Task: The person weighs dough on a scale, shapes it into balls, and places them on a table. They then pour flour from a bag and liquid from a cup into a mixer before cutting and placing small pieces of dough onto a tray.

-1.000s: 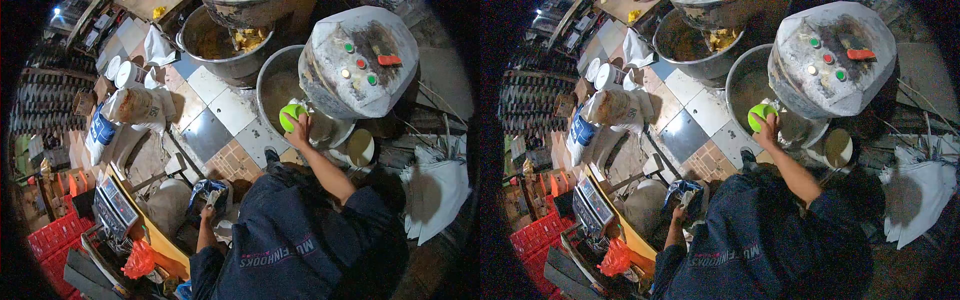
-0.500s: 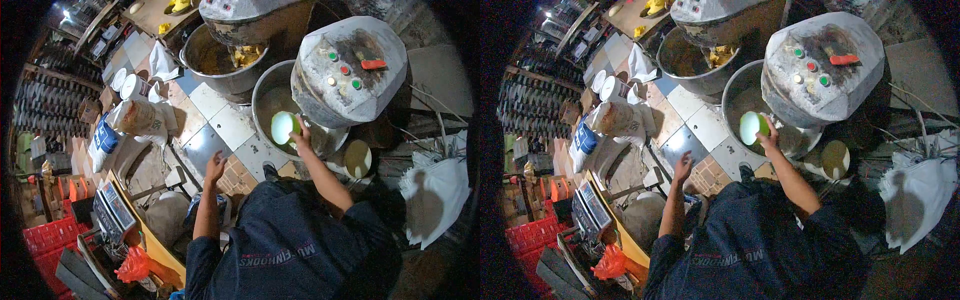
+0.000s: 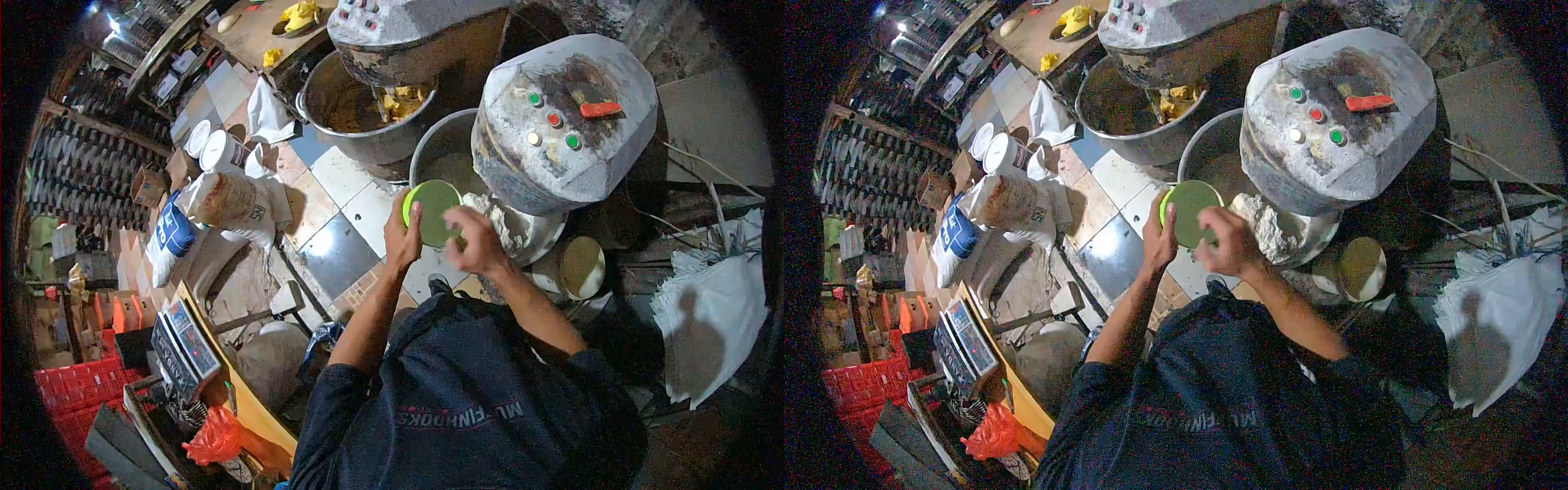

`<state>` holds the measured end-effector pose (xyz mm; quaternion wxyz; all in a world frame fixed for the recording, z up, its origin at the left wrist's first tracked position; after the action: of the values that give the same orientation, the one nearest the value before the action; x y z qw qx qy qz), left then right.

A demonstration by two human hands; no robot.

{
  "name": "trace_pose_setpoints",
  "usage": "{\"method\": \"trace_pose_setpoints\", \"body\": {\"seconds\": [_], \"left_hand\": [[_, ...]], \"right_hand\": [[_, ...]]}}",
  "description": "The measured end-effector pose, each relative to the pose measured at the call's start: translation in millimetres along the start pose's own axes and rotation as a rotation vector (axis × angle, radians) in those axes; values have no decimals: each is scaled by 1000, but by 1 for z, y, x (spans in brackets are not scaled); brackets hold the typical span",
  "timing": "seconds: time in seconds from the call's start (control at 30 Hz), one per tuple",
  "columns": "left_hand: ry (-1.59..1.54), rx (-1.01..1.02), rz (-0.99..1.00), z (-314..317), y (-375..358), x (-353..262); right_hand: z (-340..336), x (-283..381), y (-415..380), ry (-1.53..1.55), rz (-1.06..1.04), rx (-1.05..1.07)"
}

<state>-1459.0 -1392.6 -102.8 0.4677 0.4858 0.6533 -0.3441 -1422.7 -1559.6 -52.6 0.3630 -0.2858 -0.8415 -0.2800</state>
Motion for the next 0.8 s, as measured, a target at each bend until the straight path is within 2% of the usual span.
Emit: {"method": "trace_pose_setpoints", "body": {"seconds": [0.03,0.13,0.2,0.23,0.27,0.37,0.4,0.5,0.53,0.6,0.67,0.77,0.8], "left_hand": [[42,9,25,-1,-2,-2],[198,-11,89,-8,-1,-21],[334,-101,98,-16,-2,-33],[298,-119,89,-18,-2,-31],[262,-137,77,-18,-2,-27],[274,-116,126,-29,-5,-36],[298,-98,159,-32,-6,-40],[294,-181,163,-29,-8,-33],[295,-202,148,-31,-8,-32],[280,-173,176,-38,-5,-38],[320,-95,134,-43,-5,-53],[186,-152,184,-39,-2,-19],[23,-130,118,-39,-1,-17]], "right_hand": [[8,5,5,-144,-121,139],[17,6,5,-850,-147,233],[27,3,9,-607,78,625],[30,6,8,-474,188,819],[23,21,14,-453,100,669],[20,21,21,-833,-248,299],[35,2,21,-663,94,821],[31,27,26,-469,33,680],[23,39,30,-569,-65,440],[37,12,24,-716,-63,521],[51,4,24,-649,168,1019],[34,26,42,-230,217,695],[22,36,49,-77,214,652]]}}
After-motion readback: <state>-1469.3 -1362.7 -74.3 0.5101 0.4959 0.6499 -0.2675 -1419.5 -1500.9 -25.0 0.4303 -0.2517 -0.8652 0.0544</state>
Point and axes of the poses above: each hand's wrist, its own y-axis towards the middle knuckle, its own z-axis out of the palm, x = y × z, the point moved 4 cm from there along y, towards the middle knuckle, and after that the axes turned 9 degrees about x, right-handed, at the moved point
